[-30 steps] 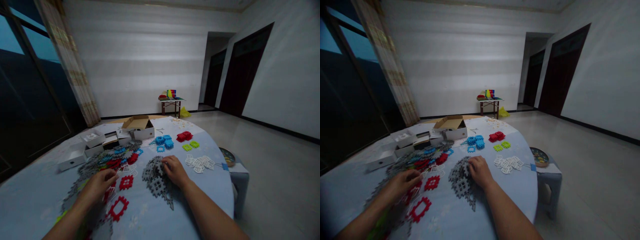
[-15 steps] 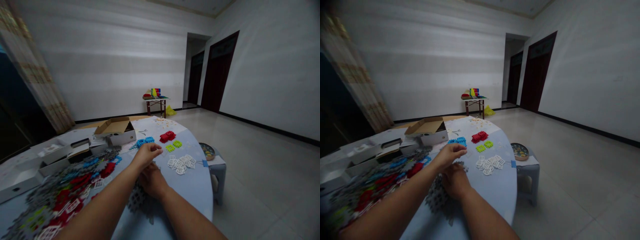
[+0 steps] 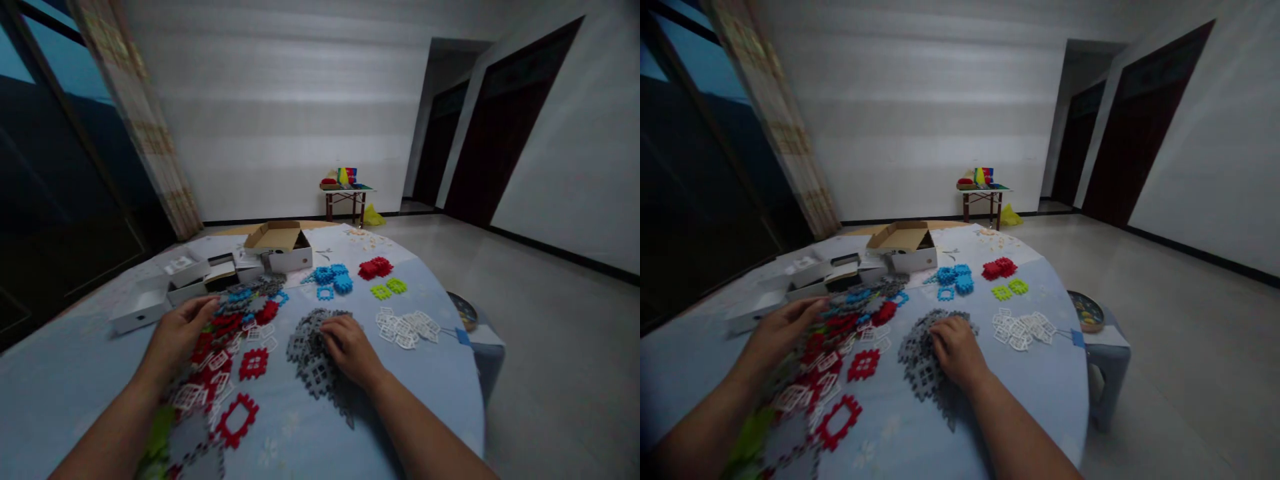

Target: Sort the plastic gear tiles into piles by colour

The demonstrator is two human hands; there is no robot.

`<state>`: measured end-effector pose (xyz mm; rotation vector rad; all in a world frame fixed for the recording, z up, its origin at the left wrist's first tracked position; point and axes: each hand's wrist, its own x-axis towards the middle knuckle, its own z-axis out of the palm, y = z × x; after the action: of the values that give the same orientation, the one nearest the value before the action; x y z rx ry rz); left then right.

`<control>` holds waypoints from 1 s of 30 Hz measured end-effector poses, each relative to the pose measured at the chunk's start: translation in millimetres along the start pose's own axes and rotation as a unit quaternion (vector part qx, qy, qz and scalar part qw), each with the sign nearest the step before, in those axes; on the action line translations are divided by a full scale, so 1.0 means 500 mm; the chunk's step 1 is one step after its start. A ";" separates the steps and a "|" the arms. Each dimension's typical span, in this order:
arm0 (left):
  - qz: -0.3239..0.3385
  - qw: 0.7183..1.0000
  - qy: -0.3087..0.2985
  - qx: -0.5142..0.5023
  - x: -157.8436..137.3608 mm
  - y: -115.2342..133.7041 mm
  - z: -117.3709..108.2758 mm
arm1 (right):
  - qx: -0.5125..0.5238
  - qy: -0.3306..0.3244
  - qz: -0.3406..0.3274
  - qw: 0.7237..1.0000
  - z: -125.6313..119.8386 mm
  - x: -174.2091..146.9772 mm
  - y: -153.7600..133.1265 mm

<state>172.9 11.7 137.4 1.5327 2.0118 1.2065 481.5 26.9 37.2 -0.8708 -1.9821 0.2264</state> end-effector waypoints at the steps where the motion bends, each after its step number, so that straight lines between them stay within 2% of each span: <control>1: -0.028 0.999 0.039 0.010 -0.002 -0.035 -0.027 | -0.003 -0.003 -0.005 1.000 0.002 -0.001 0.000; 4: -0.083 0.990 0.115 -0.023 -0.010 -0.131 -0.083 | -0.025 -0.008 -0.027 0.999 0.008 -0.004 -0.003; 8: -0.108 0.976 0.171 -0.086 -0.023 -0.217 -0.103 | -0.069 -0.008 -0.050 0.996 0.014 -0.007 -0.010; 14: -0.120 0.969 0.167 -0.137 -0.021 -0.291 -0.098 | -0.108 0.001 -0.065 0.992 0.008 -0.011 -0.026; 18: -0.118 0.961 0.167 -0.188 -0.008 -0.326 -0.100 | -0.099 -0.011 -0.089 0.991 0.016 -0.003 -0.070; 21: -0.125 0.952 0.185 -0.208 -0.001 -0.339 -0.095 | -0.057 -0.065 -0.121 0.989 0.041 0.013 -0.131; 26: -0.122 0.951 0.201 -0.202 0.006 -0.349 -0.078 | -0.001 -0.224 -0.140 0.965 0.121 0.050 -0.242; 30: -0.117 0.956 0.200 -0.181 0.007 -0.352 -0.073 | -0.005 -0.302 -0.143 0.943 0.189 0.071 -0.292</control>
<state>36.9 -10.5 21.7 0.9021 1.9819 1.7680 322.3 -39.4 78.9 -0.5391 -2.6518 0.3447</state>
